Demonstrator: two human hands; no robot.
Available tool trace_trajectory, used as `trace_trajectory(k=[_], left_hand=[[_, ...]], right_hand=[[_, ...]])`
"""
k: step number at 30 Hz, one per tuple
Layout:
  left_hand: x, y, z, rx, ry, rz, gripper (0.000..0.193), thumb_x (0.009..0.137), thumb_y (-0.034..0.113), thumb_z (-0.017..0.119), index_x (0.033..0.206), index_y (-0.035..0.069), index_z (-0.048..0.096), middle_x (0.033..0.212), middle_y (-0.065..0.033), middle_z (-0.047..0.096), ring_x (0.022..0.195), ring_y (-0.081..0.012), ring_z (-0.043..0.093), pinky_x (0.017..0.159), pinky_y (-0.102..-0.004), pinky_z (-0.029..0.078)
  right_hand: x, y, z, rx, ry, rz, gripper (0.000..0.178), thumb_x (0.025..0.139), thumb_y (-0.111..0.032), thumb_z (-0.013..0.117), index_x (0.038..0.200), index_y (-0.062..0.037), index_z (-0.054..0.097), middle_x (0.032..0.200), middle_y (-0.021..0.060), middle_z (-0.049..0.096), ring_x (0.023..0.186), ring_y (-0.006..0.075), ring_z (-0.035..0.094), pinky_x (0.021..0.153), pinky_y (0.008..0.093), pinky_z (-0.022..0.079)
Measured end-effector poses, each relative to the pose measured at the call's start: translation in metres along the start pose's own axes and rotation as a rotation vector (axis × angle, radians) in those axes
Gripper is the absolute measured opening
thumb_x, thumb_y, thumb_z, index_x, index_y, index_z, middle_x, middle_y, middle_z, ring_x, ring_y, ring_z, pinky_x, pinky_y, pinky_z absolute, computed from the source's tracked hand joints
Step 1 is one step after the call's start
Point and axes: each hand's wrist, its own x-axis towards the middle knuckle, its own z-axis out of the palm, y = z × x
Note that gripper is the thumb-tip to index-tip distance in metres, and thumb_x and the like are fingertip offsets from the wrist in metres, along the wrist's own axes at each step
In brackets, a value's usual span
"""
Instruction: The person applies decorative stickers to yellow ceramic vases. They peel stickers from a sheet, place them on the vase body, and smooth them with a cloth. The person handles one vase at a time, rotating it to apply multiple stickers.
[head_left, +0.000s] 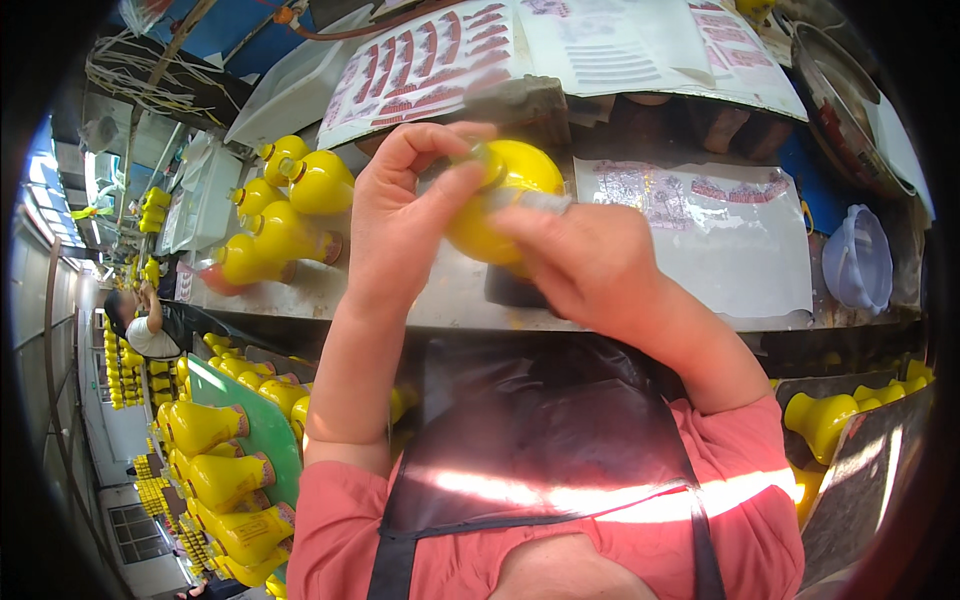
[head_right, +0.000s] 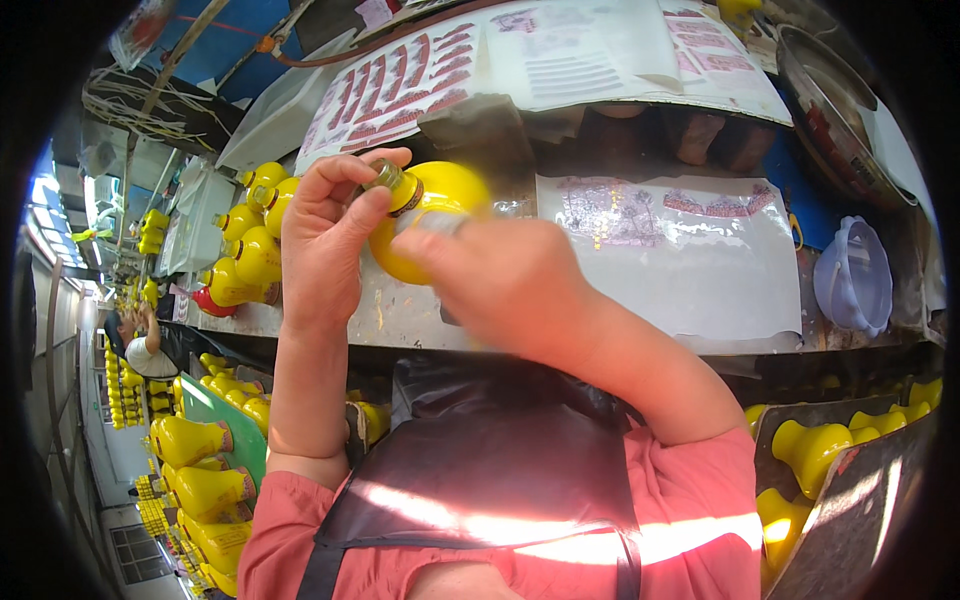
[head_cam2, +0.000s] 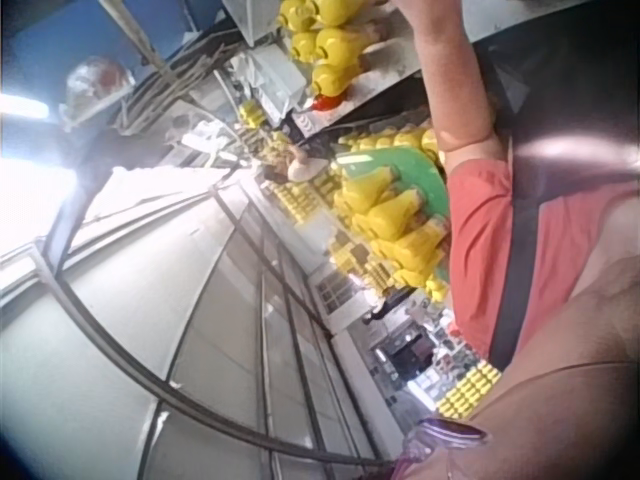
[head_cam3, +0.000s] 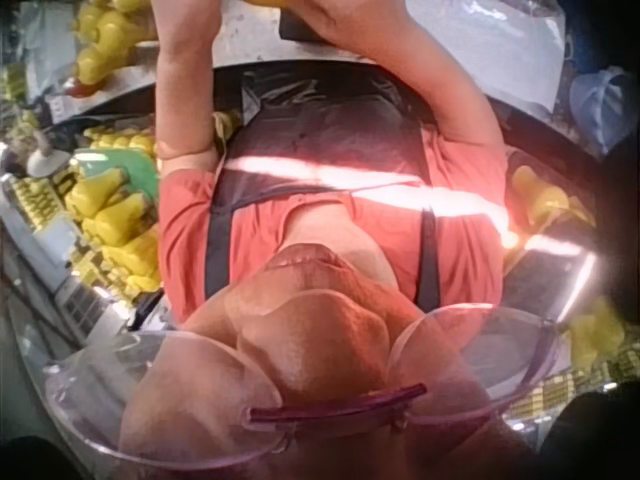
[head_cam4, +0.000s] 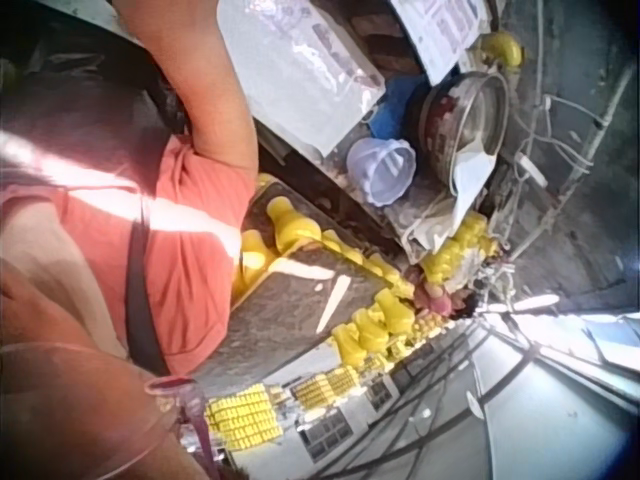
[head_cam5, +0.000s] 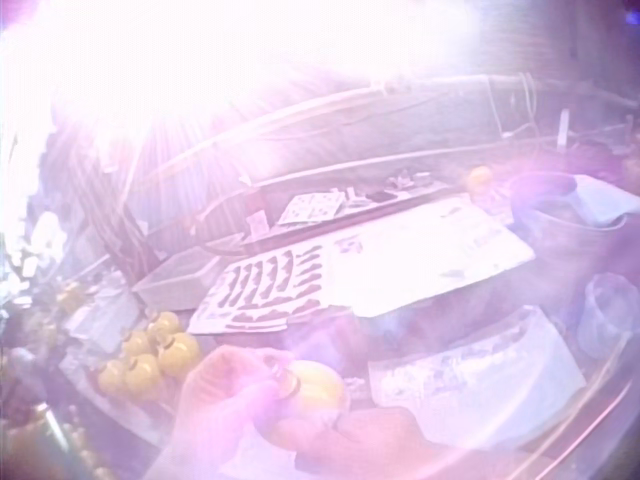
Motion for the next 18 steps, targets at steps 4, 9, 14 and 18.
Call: trace_trajectory(k=[4, 9, 14, 18], left_hand=[[0.001, 0.003, -0.006, 0.23, -0.006, 0.01, 0.018, 0.087, -0.004, 0.074, 0.102, 0.001, 0.066, 0.112, -0.0104, 0.073, 0.106, -0.0146, 0.066, 0.095, -0.0298, 0.053], [0.0, 0.002, -0.007, 0.093, -0.028, 0.012, 0.018, 0.088, -0.004, 0.073, 0.104, 0.001, 0.066, 0.113, -0.0101, 0.073, 0.106, -0.0144, 0.065, 0.095, -0.03, 0.053], [0.003, -0.008, -0.008, -0.015, -0.034, -0.013, 0.015, 0.095, 0.0, 0.069, 0.109, 0.002, 0.066, 0.121, -0.0128, 0.071, 0.111, -0.0166, 0.065, 0.1, -0.031, 0.051], [0.003, -0.017, -0.011, -0.011, -0.027, -0.038, 0.021, 0.099, 0.002, 0.065, 0.12, 0.003, 0.063, 0.13, -0.0191, 0.068, 0.121, -0.0227, 0.064, 0.107, -0.0361, 0.049]], right_hand=[[-0.004, -0.004, 0.004, -0.004, -0.053, -0.026, 0.037, 0.083, -0.002, 0.074, 0.118, -0.0145, 0.07, 0.07, 0.008, 0.063, 0.058, 0.0265, 0.064, 0.051, 0.04, 0.049], [0.002, 0.007, 0.01, 0.068, 0.155, -0.011, 0.037, 0.08, -0.009, 0.072, 0.116, -0.016, 0.068, 0.072, 0.0047, 0.062, 0.06, 0.026, 0.065, 0.05, 0.039, 0.049], [0.001, 0.004, 0.0, 0.024, -0.039, 0.032, 0.03, 0.087, 0.001, 0.072, 0.114, -0.0116, 0.072, 0.083, 0.0107, 0.072, 0.065, 0.0273, 0.069, 0.057, 0.0371, 0.053], [0.011, 0.013, 0.004, 0.092, 0.083, 0.029, 0.028, 0.086, 0.0, 0.075, 0.112, -0.0102, 0.073, 0.088, 0.0116, 0.073, 0.066, 0.0268, 0.069, 0.059, 0.0354, 0.054]])
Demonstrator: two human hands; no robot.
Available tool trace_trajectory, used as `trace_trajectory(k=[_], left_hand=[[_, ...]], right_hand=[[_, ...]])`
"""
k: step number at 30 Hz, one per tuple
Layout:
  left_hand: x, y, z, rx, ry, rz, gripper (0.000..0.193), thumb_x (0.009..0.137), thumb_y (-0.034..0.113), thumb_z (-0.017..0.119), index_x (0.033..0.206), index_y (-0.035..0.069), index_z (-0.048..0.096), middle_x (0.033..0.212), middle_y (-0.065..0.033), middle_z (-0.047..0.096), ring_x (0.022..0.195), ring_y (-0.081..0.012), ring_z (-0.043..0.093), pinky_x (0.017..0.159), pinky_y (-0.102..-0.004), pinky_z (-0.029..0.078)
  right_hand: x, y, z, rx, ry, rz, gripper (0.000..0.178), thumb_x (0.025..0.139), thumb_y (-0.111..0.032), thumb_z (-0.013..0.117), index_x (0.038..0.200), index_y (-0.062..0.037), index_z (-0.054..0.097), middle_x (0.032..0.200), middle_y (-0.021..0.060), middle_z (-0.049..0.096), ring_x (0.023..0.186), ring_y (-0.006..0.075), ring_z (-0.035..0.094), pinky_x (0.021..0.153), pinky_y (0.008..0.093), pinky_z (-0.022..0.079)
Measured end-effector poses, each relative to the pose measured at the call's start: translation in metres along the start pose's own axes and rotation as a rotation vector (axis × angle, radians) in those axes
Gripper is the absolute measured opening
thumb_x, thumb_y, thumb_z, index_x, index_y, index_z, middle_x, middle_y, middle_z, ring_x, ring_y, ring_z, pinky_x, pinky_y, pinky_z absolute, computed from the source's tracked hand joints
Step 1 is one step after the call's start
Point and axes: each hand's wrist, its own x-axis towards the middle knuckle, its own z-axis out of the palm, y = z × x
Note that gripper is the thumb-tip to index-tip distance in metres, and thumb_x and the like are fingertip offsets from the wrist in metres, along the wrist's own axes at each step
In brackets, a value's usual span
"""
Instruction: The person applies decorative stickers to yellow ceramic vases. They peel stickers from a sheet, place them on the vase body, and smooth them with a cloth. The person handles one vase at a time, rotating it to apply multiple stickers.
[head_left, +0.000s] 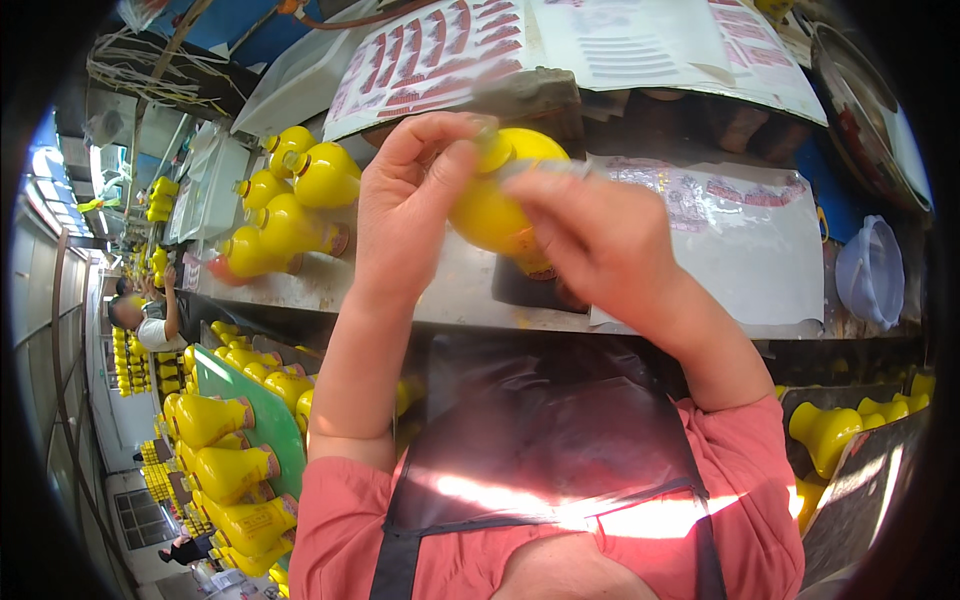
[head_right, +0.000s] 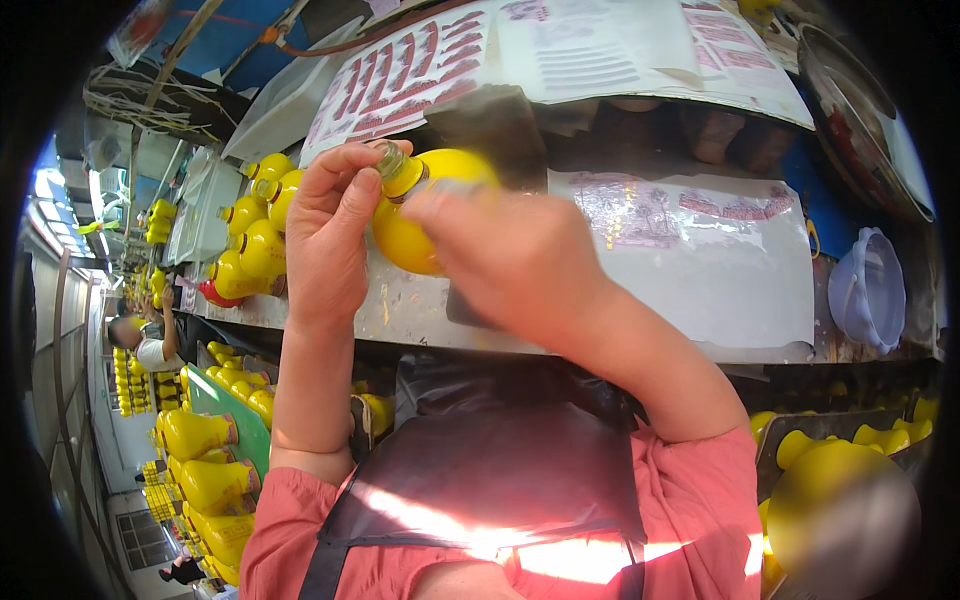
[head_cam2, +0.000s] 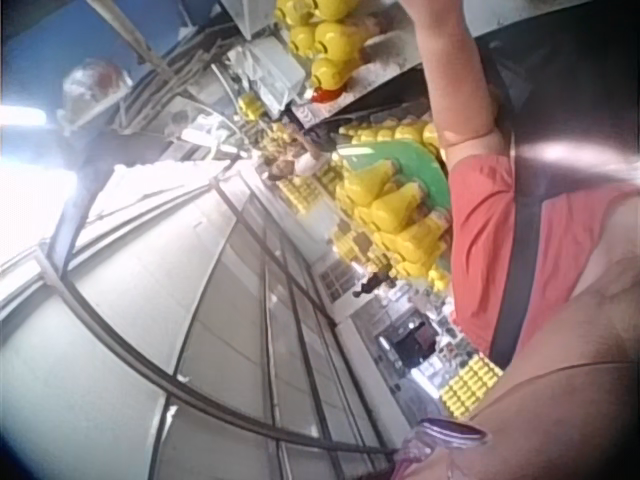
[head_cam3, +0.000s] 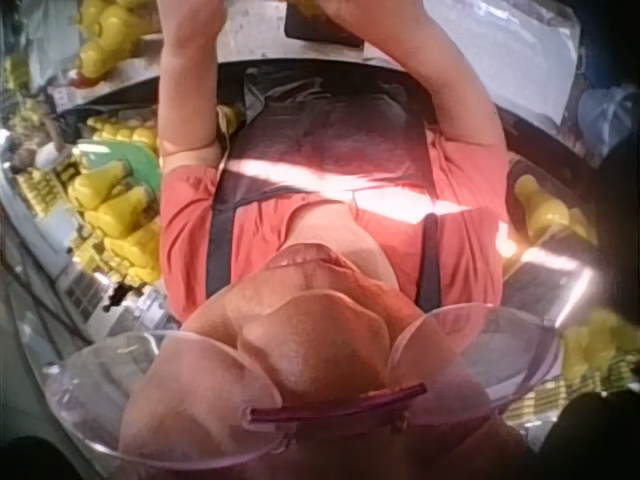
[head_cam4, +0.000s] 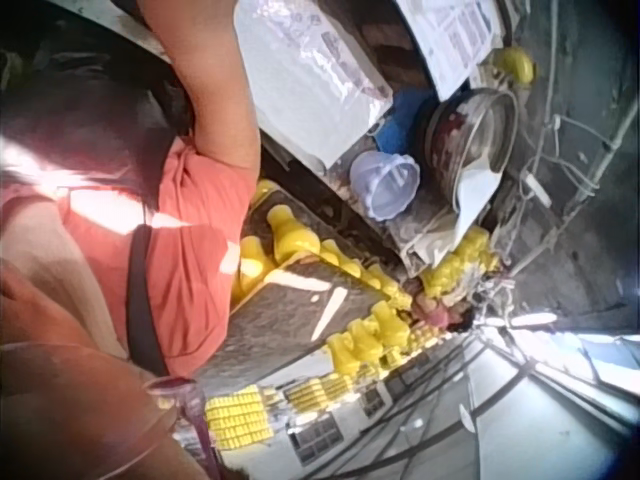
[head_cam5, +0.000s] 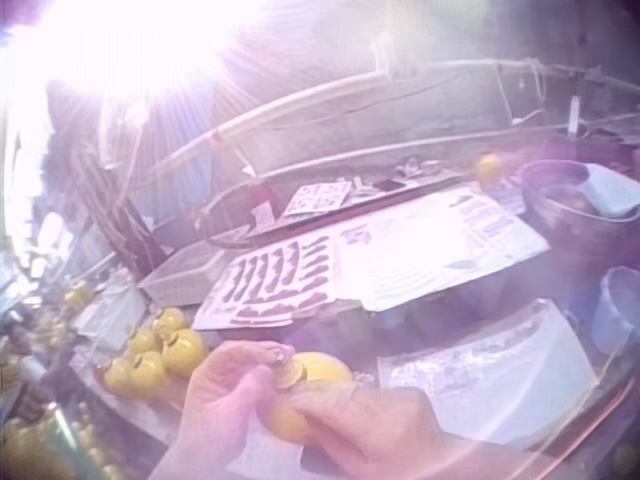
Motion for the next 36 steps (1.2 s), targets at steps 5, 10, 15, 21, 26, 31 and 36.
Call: trace_trajectory(k=[5, 10, 15, 21, 26, 31, 36], left_hand=[[-0.005, -0.011, 0.002, -0.124, -0.014, -0.003, 0.034, 0.099, -0.002, 0.063, 0.132, 0.004, 0.058, 0.135, -0.0183, 0.066, 0.124, -0.0235, 0.063, 0.11, -0.0375, 0.048], [-0.005, -0.021, 0.002, -0.025, -0.009, 0.06, 0.042, 0.095, -0.008, 0.062, 0.134, 0.005, 0.057, 0.135, -0.0178, 0.065, 0.124, -0.0223, 0.063, 0.109, -0.0366, 0.049], [-0.004, -0.023, 0.001, 0.008, 0.011, 0.069, 0.044, 0.093, -0.009, 0.062, 0.134, 0.005, 0.057, 0.135, -0.017, 0.065, 0.122, -0.0215, 0.063, 0.109, -0.0362, 0.049], [-0.009, -0.016, 0.002, -0.12, 0.004, -0.024, 0.041, 0.093, -0.003, 0.069, 0.133, 0.003, 0.062, 0.131, -0.0068, 0.066, 0.124, -0.0149, 0.058, 0.109, -0.0321, 0.044], [-0.01, -0.021, 0.002, -0.07, 0.013, 0.008, 0.041, 0.097, 0.0, 0.066, 0.138, 0.004, 0.06, 0.133, -0.011, 0.065, 0.125, -0.0176, 0.059, 0.109, -0.0339, 0.046], [-0.007, -0.016, 0.004, 0.001, 0.008, 0.027, 0.038, 0.099, 0.0, 0.063, 0.137, 0.004, 0.059, 0.133, -0.0165, 0.065, 0.123, -0.0215, 0.062, 0.108, -0.0365, 0.05], [-0.002, 0.002, 0.009, 0.102, 0.102, 0.007, 0.023, 0.092, -0.001, 0.073, 0.114, 0.0, 0.068, 0.113, -0.007, 0.07, 0.108, -0.0144, 0.065, 0.098, -0.0301, 0.052]], right_hand=[[0.024, 0.029, -0.007, 0.285, -0.114, 0.517, 0.031, 0.087, -0.026, 0.075, 0.106, -0.0021, 0.077, 0.093, 0.0195, 0.073, 0.084, 0.0306, 0.072, 0.077, 0.0368, 0.055], [0.047, 0.035, -0.01, 0.32, -0.333, 0.582, 0.039, 0.081, -0.032, 0.079, 0.105, -0.0014, 0.078, 0.094, 0.0189, 0.074, 0.085, 0.0279, 0.072, 0.079, 0.0354, 0.055], [0.056, 0.034, -0.015, 0.376, -0.433, 0.651, 0.04, 0.081, -0.031, 0.078, 0.105, 0.0015, 0.077, 0.094, 0.015, 0.075, 0.087, 0.0207, 0.071, 0.081, 0.0328, 0.055], [0.057, 0.037, -0.015, 0.504, -0.463, 0.693, 0.031, 0.088, -0.022, 0.079, 0.11, -0.0014, 0.073, 0.071, 0.002, 0.067, 0.058, 0.0028, 0.056, 0.052, 0.0216, 0.04], [0.054, 0.039, -0.01, 0.464, -0.441, 0.655, 0.025, 0.091, -0.02, 0.077, 0.108, -0.0021, 0.073, 0.065, -0.0002, 0.066, 0.049, -0.0003, 0.052, 0.044, 0.0198, 0.038], [0.051, 0.044, -0.007, 0.48, -0.407, 0.636, 0.022, 0.094, -0.018, 0.074, 0.106, -0.0002, 0.073, 0.077, 0.0014, 0.07, 0.06, 0.0018, 0.059, 0.052, 0.0196, 0.044], [0.036, 0.027, -0.007, 0.375, -0.068, 0.483, 0.019, 0.098, -0.012, 0.068, 0.111, 0.0005, 0.071, 0.094, 0.0029, 0.073, 0.075, 0.0049, 0.063, 0.064, 0.0201, 0.05]])
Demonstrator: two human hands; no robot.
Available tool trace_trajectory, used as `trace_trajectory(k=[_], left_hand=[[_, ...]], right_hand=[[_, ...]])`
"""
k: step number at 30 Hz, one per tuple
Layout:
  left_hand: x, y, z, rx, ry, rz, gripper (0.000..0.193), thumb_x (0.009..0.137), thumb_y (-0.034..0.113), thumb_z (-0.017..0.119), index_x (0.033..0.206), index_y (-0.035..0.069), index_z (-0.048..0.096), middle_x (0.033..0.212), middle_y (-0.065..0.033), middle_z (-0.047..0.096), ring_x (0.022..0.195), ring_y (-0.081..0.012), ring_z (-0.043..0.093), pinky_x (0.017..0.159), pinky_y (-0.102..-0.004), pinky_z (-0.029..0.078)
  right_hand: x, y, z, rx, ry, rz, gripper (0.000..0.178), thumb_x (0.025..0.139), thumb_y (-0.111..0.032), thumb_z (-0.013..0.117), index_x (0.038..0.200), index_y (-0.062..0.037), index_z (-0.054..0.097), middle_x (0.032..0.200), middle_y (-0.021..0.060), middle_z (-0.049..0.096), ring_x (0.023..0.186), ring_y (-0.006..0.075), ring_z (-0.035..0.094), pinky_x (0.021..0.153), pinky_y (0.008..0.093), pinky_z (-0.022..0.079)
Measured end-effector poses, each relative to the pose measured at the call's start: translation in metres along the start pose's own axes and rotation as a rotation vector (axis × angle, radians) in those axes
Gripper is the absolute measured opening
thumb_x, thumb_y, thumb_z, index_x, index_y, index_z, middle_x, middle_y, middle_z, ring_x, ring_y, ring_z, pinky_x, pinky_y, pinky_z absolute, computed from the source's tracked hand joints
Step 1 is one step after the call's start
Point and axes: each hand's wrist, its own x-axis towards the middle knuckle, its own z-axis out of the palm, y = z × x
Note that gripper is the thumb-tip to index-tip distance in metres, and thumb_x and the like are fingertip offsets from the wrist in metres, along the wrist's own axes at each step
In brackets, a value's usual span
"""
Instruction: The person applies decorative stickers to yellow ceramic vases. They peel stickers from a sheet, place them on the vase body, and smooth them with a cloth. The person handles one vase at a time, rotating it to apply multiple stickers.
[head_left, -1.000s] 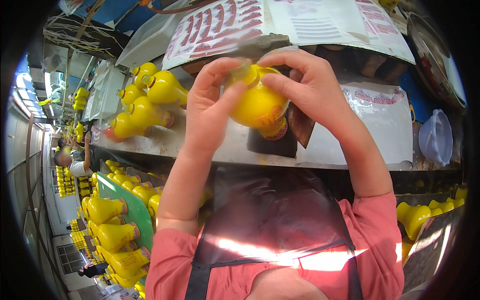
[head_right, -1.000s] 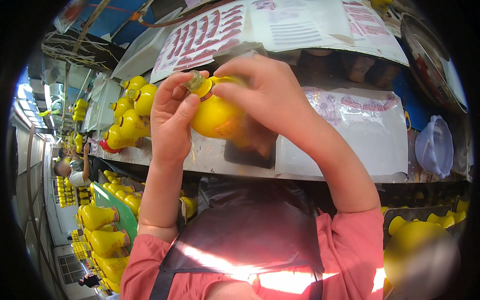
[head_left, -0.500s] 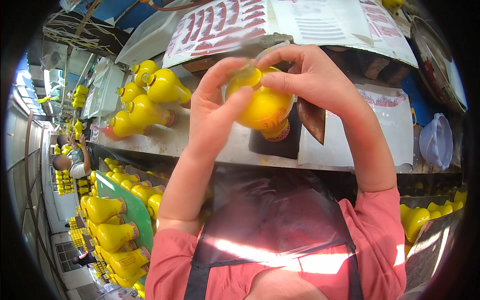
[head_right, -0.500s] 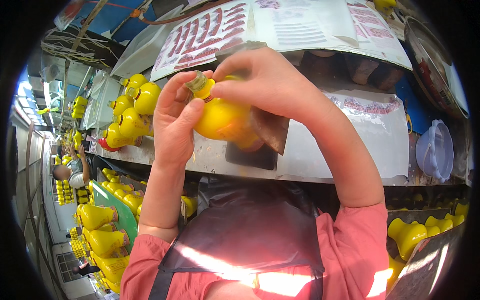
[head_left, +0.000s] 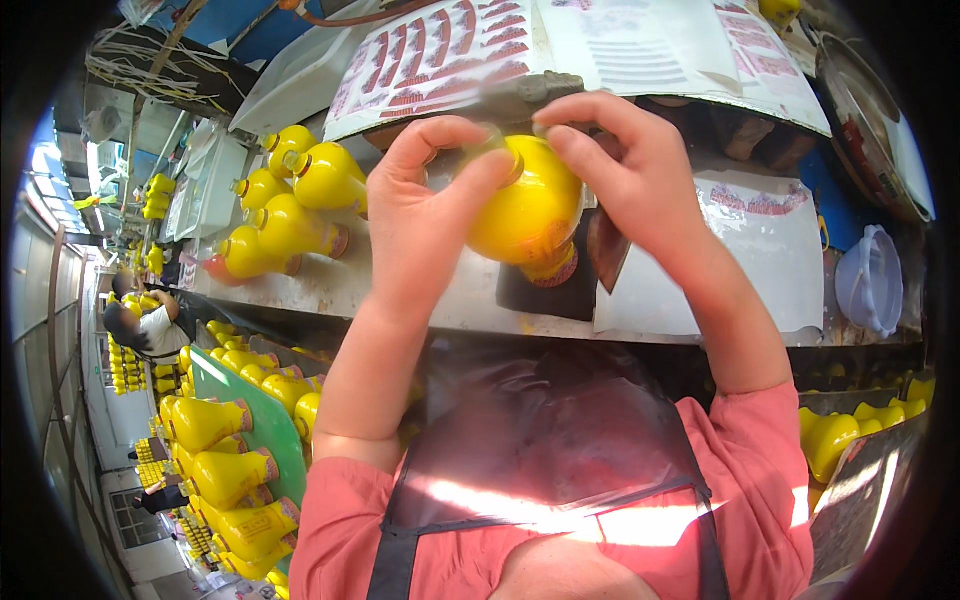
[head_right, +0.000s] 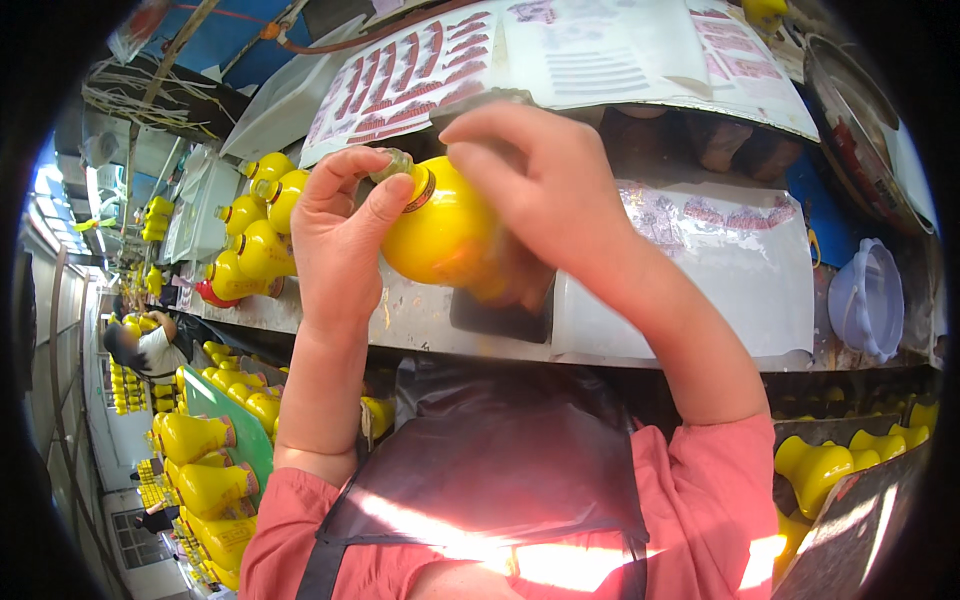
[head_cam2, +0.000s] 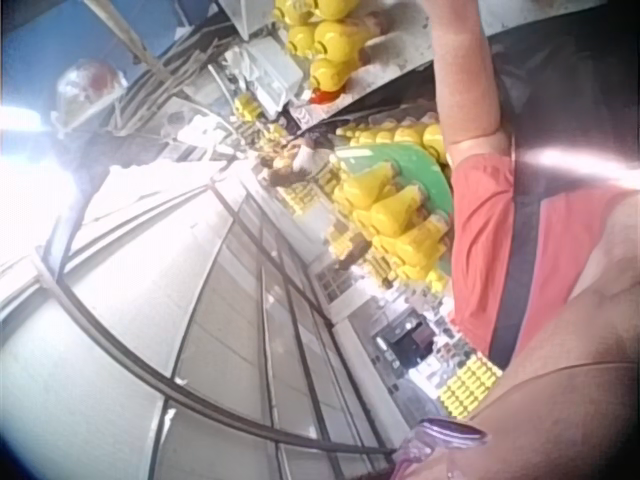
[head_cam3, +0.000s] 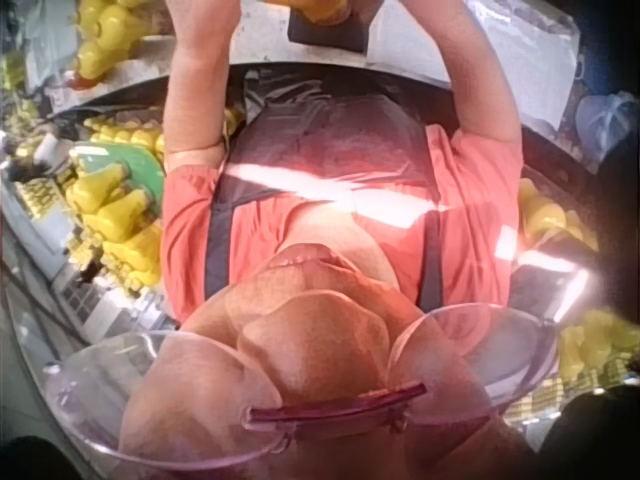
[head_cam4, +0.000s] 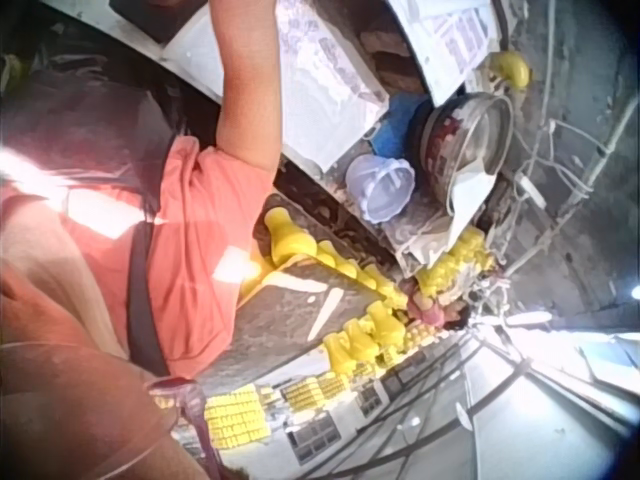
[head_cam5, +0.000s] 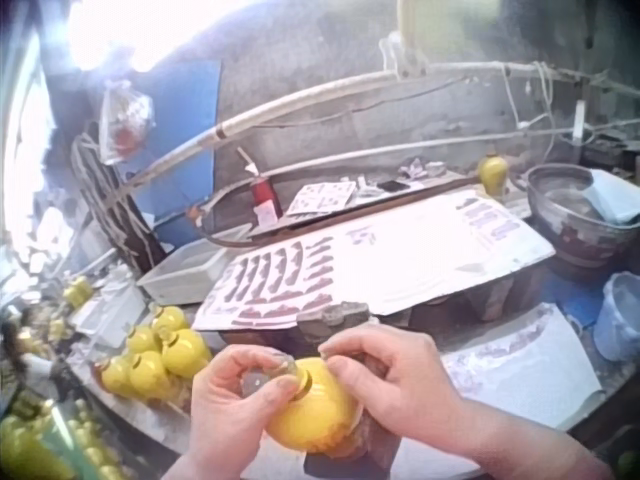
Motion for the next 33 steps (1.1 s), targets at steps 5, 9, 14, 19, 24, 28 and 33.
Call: trace_trajectory(k=[5, 9, 14, 19, 24, 28, 33], left_hand=[[0.006, 0.005, 0.002, 0.045, -0.003, 0.074, 0.019, 0.089, -0.002, 0.075, 0.107, -0.001, 0.069, 0.108, -0.006, 0.073, 0.106, -0.0127, 0.066, 0.096, -0.0283, 0.053], [0.005, 0.003, -0.001, -0.129, -0.057, 0.006, 0.022, 0.092, -0.003, 0.071, 0.114, -0.001, 0.067, 0.117, -0.0099, 0.073, 0.11, -0.0147, 0.067, 0.099, -0.0305, 0.053], [0.002, -0.002, 0.001, -0.328, -0.127, -0.08, 0.03, 0.097, -0.003, 0.066, 0.127, 0.0, 0.062, 0.129, -0.0127, 0.07, 0.116, -0.0163, 0.065, 0.102, -0.0322, 0.052], [-0.004, -0.01, 0.003, -0.25, -0.127, -0.059, 0.039, 0.097, -0.003, 0.065, 0.135, 0.002, 0.058, 0.131, -0.011, 0.068, 0.12, -0.0157, 0.063, 0.103, -0.0315, 0.051], [-0.005, -0.014, 0.001, -0.216, -0.113, -0.042, 0.041, 0.095, -0.003, 0.067, 0.135, 0.003, 0.059, 0.13, -0.0101, 0.068, 0.121, -0.0151, 0.062, 0.104, -0.0314, 0.05], [-0.004, -0.013, 0.001, -0.237, -0.098, -0.052, 0.036, 0.094, -0.003, 0.068, 0.129, 0.003, 0.064, 0.127, -0.0086, 0.069, 0.119, -0.0138, 0.062, 0.104, -0.0309, 0.05], [0.002, -0.006, 0.004, -0.065, -0.021, 0.039, 0.025, 0.092, -0.002, 0.071, 0.116, 0.001, 0.068, 0.114, -0.0063, 0.07, 0.104, -0.0122, 0.065, 0.094, -0.0271, 0.053]], right_hand=[[-0.035, -0.005, 0.008, -0.121, -0.077, -0.359, 0.019, 0.099, 0.001, 0.06, 0.115, -0.0057, 0.069, 0.086, 0.0033, 0.071, 0.062, 0.0055, 0.065, 0.052, 0.0237, 0.047], [-0.029, 0.004, 0.005, -0.116, -0.023, -0.238, 0.019, 0.101, 0.0, 0.059, 0.117, -0.0057, 0.068, 0.089, 0.0039, 0.073, 0.06, 0.0059, 0.065, 0.051, 0.023, 0.048], [-0.004, 0.007, -0.003, 0.068, -0.089, 0.039, 0.02, 0.101, -0.011, 0.064, 0.118, -0.0006, 0.067, 0.088, 0.0034, 0.072, 0.063, 0.003, 0.062, 0.052, 0.0204, 0.046], [0.01, 0.003, -0.011, 0.035, -0.278, 0.22, 0.025, 0.097, -0.018, 0.071, 0.115, -0.0008, 0.068, 0.073, 0.0027, 0.069, 0.059, 0.0026, 0.06, 0.052, 0.0201, 0.045], [0.017, 0.003, -0.008, 0.046, -0.327, 0.275, 0.023, 0.096, -0.019, 0.072, 0.111, -0.0019, 0.069, 0.07, 0.0022, 0.068, 0.051, 0.002, 0.056, 0.045, 0.0204, 0.042], [0.019, 0.004, -0.005, 0.146, -0.283, 0.2, 0.02, 0.096, -0.019, 0.072, 0.108, -0.0024, 0.07, 0.071, 0.0016, 0.069, 0.046, 0.0016, 0.054, 0.041, 0.0197, 0.04], [0.011, 0.003, -0.01, 0.113, -0.316, 0.271, 0.02, 0.097, -0.019, 0.071, 0.108, -0.0022, 0.072, 0.078, 0.0013, 0.071, 0.047, 0.0005, 0.054, 0.041, 0.019, 0.039]])
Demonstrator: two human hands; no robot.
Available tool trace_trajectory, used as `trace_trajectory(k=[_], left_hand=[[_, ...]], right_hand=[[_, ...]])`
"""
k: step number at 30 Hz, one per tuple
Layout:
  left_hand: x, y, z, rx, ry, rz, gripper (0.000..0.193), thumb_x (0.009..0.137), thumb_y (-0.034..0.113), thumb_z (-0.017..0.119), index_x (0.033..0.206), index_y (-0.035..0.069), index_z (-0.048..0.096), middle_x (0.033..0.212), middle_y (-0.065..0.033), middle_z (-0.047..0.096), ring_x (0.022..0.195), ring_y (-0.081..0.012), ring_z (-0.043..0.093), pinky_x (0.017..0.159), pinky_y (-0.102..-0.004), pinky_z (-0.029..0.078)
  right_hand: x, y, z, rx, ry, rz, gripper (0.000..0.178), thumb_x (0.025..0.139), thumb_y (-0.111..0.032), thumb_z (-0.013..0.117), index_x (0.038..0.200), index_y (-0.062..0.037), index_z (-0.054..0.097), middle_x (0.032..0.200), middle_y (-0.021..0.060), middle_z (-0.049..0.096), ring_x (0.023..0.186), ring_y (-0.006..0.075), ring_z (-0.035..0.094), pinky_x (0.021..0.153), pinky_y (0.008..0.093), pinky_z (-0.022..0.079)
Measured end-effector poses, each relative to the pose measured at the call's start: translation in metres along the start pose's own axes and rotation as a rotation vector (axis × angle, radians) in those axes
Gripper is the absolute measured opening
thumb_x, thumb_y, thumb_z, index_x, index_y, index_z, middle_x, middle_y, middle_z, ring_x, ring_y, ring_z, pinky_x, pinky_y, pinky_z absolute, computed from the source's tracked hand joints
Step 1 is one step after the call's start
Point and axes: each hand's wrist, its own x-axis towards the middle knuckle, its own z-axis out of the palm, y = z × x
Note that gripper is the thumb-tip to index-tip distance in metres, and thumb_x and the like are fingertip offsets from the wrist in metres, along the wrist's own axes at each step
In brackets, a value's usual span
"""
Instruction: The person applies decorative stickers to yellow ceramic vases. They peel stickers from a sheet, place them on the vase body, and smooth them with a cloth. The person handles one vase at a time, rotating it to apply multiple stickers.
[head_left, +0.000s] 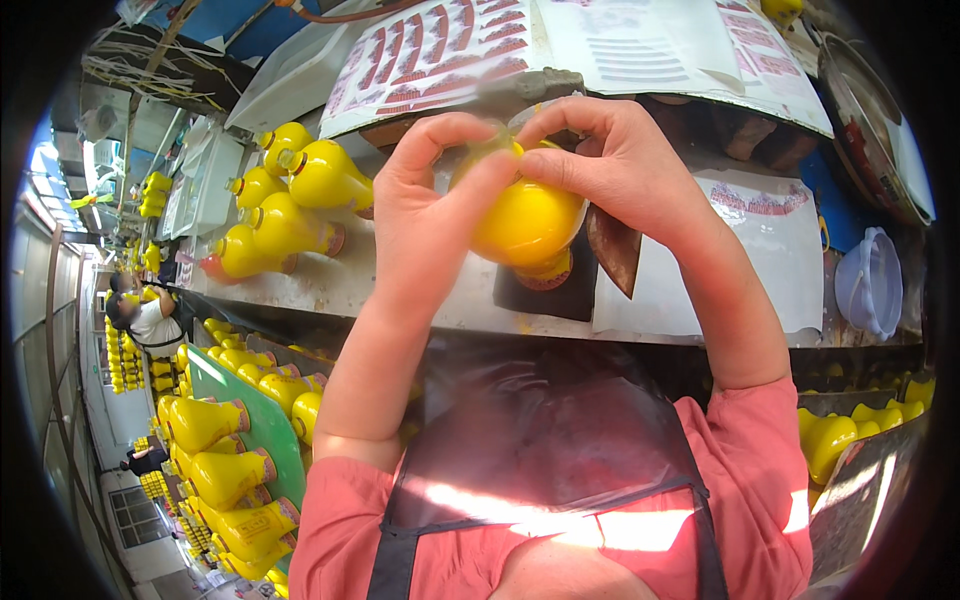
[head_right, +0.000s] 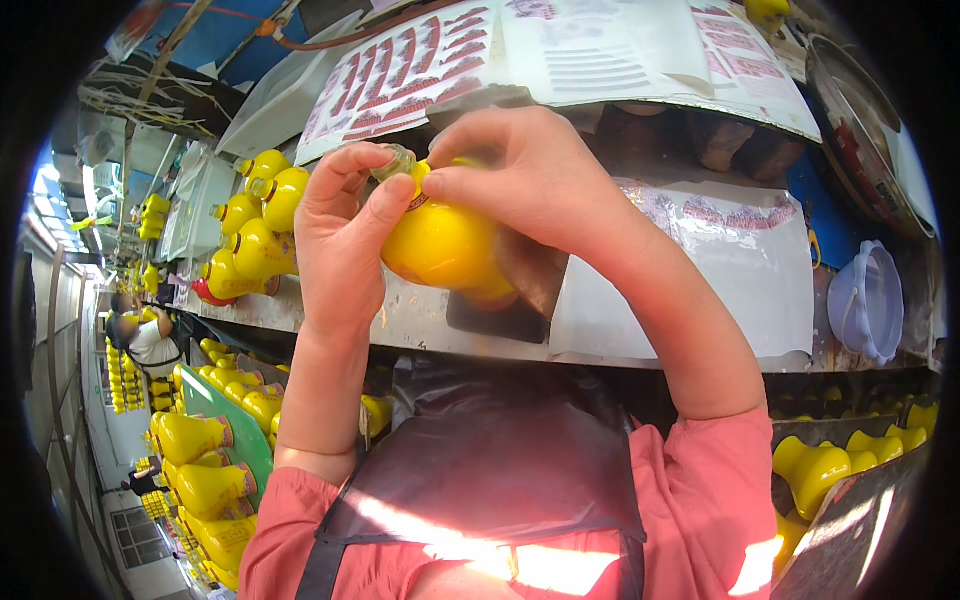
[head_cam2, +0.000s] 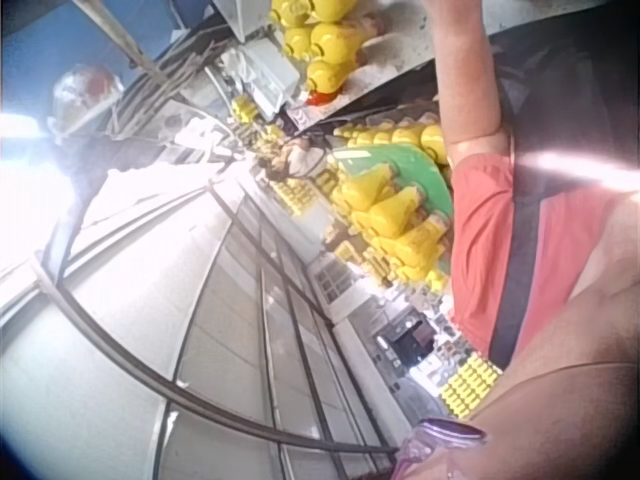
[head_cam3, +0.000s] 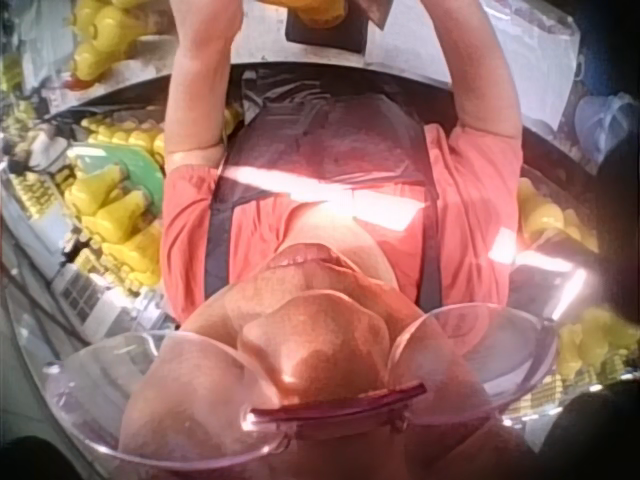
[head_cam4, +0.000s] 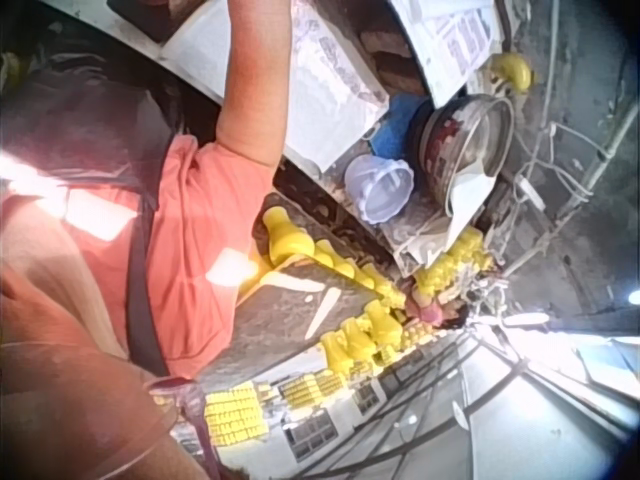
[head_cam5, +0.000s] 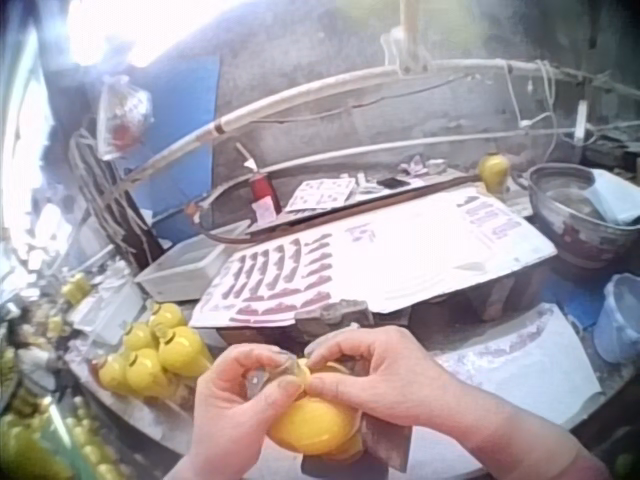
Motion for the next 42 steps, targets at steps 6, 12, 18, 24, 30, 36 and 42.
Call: trace_trajectory(k=[6, 12, 18, 24, 30, 36, 42], left_hand=[[0.005, 0.01, -0.003, -0.064, -0.001, -0.026, 0.019, 0.093, -0.002, 0.072, 0.111, -0.002, 0.067, 0.112, -0.0098, 0.073, 0.102, -0.0156, 0.069, 0.093, -0.0299, 0.057], [0.005, 0.003, -0.004, -0.154, -0.018, -0.036, 0.016, 0.095, -0.002, 0.07, 0.111, -0.001, 0.066, 0.119, -0.014, 0.073, 0.108, -0.0182, 0.069, 0.097, -0.0334, 0.059], [0.007, 0.001, -0.01, -0.09, -0.062, -0.024, 0.016, 0.099, 0.0, 0.066, 0.115, 0.002, 0.064, 0.124, -0.0212, 0.071, 0.117, -0.025, 0.068, 0.106, -0.0369, 0.052], [0.005, -0.002, -0.007, -0.13, -0.081, -0.073, 0.028, 0.097, -0.003, 0.064, 0.124, 0.003, 0.061, 0.129, -0.02, 0.069, 0.122, -0.025, 0.065, 0.107, -0.0374, 0.05], [-0.001, -0.003, -0.002, -0.064, -0.052, -0.064, 0.036, 0.09, -0.005, 0.068, 0.125, 0.004, 0.061, 0.123, -0.0056, 0.067, 0.118, -0.014, 0.061, 0.102, -0.0302, 0.048], [-0.002, -0.003, -0.001, -0.072, -0.057, -0.074, 0.041, 0.09, -0.005, 0.067, 0.129, 0.004, 0.06, 0.127, -0.0067, 0.066, 0.119, -0.0146, 0.061, 0.103, -0.0304, 0.048], [-0.005, -0.004, -0.003, -0.219, -0.1, -0.125, 0.04, 0.096, -0.002, 0.061, 0.135, 0.003, 0.057, 0.134, -0.01, 0.065, 0.122, -0.0153, 0.06, 0.105, -0.0316, 0.049]], right_hand=[[-0.007, 0.0, -0.002, 0.167, 0.16, 0.009, 0.016, 0.1, -0.01, 0.064, 0.112, -0.0027, 0.071, 0.094, 0.0002, 0.073, 0.067, -0.0003, 0.061, 0.049, 0.0171, 0.043], [-0.034, 0.001, 0.028, -0.459, 0.176, -0.656, 0.026, 0.094, 0.003, 0.064, 0.117, -0.0074, 0.07, 0.093, 0.0081, 0.074, 0.064, 0.0127, 0.068, 0.055, 0.0305, 0.052], [-0.032, 0.012, 0.026, -0.508, 0.295, -0.616, 0.025, 0.092, -0.001, 0.066, 0.115, -0.0091, 0.07, 0.091, 0.0099, 0.074, 0.064, 0.0205, 0.069, 0.055, 0.0334, 0.052], [-0.016, 0.004, 0.015, -0.095, 0.282, -0.271, 0.018, 0.098, -0.009, 0.065, 0.114, -0.0017, 0.069, 0.086, 0.0006, 0.07, 0.063, 0.0024, 0.061, 0.054, 0.0205, 0.046], [0.004, 0.003, 0.006, -0.167, 0.111, -0.104, 0.023, 0.092, -0.019, 0.075, 0.107, -0.0023, 0.07, 0.068, 0.0002, 0.065, 0.056, 0.0016, 0.057, 0.051, 0.0207, 0.043], [0.006, -0.011, -0.002, -0.165, 0.021, -0.008, 0.026, 0.09, -0.021, 0.077, 0.107, -0.0033, 0.069, 0.064, 0.001, 0.065, 0.05, 0.0019, 0.056, 0.046, 0.0221, 0.041], [0.005, -0.009, 0.003, -0.155, 0.055, -0.035, 0.028, 0.093, -0.024, 0.076, 0.108, -0.0025, 0.068, 0.063, 0.0018, 0.065, 0.046, 0.004, 0.056, 0.043, 0.0231, 0.041]])
